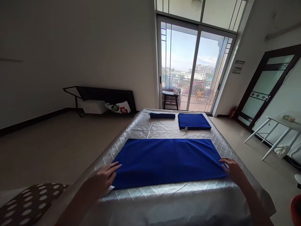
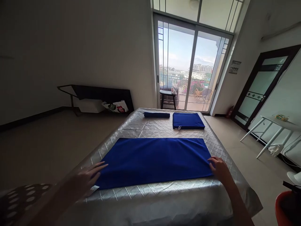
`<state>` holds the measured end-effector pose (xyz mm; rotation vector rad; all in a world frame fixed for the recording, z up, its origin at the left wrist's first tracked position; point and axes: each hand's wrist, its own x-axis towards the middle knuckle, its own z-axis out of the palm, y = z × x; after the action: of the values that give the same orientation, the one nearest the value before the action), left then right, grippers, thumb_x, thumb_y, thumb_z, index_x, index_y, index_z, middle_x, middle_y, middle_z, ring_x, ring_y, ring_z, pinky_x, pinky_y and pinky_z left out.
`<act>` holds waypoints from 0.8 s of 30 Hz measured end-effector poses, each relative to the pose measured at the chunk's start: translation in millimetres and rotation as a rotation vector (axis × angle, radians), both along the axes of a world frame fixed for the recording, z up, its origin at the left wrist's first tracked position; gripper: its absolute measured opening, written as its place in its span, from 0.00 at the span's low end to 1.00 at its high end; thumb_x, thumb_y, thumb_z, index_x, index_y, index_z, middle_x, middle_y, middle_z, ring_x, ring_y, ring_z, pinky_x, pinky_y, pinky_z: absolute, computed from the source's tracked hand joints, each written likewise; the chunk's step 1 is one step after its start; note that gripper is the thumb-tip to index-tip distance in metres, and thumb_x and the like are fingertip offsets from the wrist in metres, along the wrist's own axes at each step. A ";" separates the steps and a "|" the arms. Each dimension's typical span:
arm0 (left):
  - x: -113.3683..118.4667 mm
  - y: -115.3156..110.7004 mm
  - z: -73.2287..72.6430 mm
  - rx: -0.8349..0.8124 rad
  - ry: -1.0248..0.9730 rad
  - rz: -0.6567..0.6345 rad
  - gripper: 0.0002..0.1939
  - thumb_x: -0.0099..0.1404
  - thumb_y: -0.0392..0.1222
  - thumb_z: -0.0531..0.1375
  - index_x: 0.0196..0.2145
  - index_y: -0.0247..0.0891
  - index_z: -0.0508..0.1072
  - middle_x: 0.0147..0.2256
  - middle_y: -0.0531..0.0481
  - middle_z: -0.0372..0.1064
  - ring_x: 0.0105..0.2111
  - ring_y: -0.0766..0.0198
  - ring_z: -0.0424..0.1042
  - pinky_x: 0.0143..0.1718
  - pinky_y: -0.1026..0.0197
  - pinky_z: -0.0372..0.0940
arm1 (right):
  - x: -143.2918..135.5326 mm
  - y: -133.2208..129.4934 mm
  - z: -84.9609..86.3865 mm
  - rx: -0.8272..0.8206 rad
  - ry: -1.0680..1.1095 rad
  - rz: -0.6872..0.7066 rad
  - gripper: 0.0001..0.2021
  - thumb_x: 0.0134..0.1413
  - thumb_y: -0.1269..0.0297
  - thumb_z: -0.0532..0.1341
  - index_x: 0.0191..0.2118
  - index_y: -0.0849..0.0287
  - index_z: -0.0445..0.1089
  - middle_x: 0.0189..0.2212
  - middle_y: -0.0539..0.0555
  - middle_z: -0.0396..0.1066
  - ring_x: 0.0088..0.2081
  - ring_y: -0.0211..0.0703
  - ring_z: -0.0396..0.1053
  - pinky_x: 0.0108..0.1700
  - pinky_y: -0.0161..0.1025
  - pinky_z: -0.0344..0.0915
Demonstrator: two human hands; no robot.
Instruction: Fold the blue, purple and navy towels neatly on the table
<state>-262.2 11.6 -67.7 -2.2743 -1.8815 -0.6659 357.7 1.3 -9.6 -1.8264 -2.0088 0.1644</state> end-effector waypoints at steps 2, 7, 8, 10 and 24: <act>45.0 35.1 14.0 -0.054 -0.001 -0.101 0.25 0.67 0.49 0.47 0.51 0.44 0.78 0.55 0.49 0.74 0.54 0.55 0.73 0.59 0.52 0.67 | -45.5 27.7 8.4 0.066 0.026 0.064 0.17 0.61 0.63 0.52 0.47 0.54 0.78 0.49 0.57 0.76 0.52 0.49 0.72 0.59 0.48 0.64; 167.6 116.3 27.8 -0.157 0.026 -0.317 0.27 0.72 0.52 0.45 0.61 0.43 0.70 0.61 0.47 0.68 0.62 0.56 0.65 0.65 0.50 0.58 | -176.7 99.7 4.3 0.015 -0.035 0.200 0.21 0.68 0.58 0.51 0.61 0.53 0.69 0.63 0.55 0.66 0.64 0.47 0.62 0.65 0.44 0.56; 183.6 127.2 24.9 -0.174 0.031 -0.328 0.27 0.72 0.53 0.46 0.63 0.44 0.67 0.62 0.48 0.67 0.63 0.56 0.64 0.65 0.51 0.57 | -196.2 110.1 -0.6 -0.027 -0.066 0.213 0.23 0.69 0.57 0.50 0.64 0.53 0.65 0.65 0.55 0.63 0.66 0.47 0.58 0.67 0.45 0.53; 200.9 142.6 14.9 -0.213 0.055 -0.301 0.28 0.72 0.54 0.46 0.67 0.47 0.61 0.64 0.48 0.63 0.64 0.55 0.61 0.66 0.49 0.55 | -222.9 125.6 -12.9 -0.131 -0.113 0.215 0.25 0.70 0.54 0.49 0.68 0.53 0.59 0.69 0.54 0.56 0.70 0.48 0.50 0.70 0.49 0.46; 18.2 154.5 -23.1 -0.390 0.108 0.218 0.36 0.71 0.61 0.42 0.70 0.43 0.52 0.71 0.40 0.46 0.70 0.46 0.46 0.68 0.39 0.44 | -75.4 153.5 -36.9 -0.339 -0.283 -0.179 0.29 0.70 0.51 0.41 0.73 0.50 0.45 0.73 0.48 0.43 0.73 0.44 0.39 0.71 0.49 0.37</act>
<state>-244.1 166.1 -90.8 -2.2016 -2.3243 -0.1528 282.2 154.8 -46.6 -2.3465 -2.0864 0.2141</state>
